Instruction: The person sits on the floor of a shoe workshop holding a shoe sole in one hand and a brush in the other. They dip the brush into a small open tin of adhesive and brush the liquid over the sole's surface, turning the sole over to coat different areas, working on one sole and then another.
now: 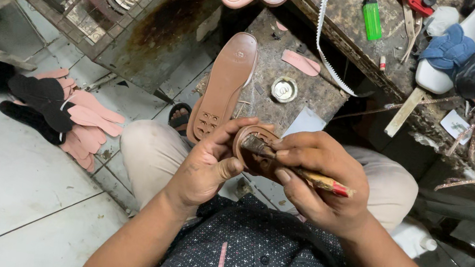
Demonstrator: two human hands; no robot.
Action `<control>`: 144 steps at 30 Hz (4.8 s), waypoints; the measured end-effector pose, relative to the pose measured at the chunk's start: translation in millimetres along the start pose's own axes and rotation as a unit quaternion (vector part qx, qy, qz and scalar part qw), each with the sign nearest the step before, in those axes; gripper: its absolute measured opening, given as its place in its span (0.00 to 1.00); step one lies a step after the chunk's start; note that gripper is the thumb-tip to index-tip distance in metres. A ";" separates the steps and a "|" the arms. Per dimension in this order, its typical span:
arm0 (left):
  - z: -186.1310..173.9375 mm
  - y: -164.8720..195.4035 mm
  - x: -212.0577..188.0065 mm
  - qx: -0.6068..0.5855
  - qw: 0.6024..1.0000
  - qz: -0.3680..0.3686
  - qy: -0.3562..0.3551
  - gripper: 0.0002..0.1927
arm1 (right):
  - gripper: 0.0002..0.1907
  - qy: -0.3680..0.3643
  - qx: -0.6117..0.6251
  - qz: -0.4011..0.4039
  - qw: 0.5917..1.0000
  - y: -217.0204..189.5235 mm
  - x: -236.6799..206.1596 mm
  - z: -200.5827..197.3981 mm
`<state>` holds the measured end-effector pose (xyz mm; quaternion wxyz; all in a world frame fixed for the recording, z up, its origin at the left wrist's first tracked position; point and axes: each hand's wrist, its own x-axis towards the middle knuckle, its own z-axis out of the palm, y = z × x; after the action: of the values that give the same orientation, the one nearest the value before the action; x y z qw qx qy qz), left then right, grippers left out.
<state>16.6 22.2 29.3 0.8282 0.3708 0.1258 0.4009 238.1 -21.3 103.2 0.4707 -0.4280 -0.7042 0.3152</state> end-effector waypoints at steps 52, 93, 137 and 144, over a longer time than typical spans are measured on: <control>-14.5 5.9 34.4 -0.046 0.985 0.108 0.126 0.30 | 0.12 0.063 -0.009 0.011 0.998 -7.3 14.1 -6.4; -14.7 18.8 24.9 0.092 0.986 -0.106 0.089 0.27 | 0.15 0.071 -0.182 -0.070 0.978 -2.9 11.3 26.8; -37.5 21.6 16.9 0.049 0.974 -0.176 0.135 0.39 | 0.08 0.113 -0.167 0.138 0.970 161.0 6.5 -1.4; -12.3 59.0 21.1 -0.036 0.962 -0.243 0.119 0.33 | 0.09 0.161 0.002 0.265 0.951 139.4 -5.8 -13.1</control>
<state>-9.7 68.3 64.9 0.8924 0.2488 0.2956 0.2332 294.1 34.6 -12.4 0.4782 -0.6432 -0.4800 0.3566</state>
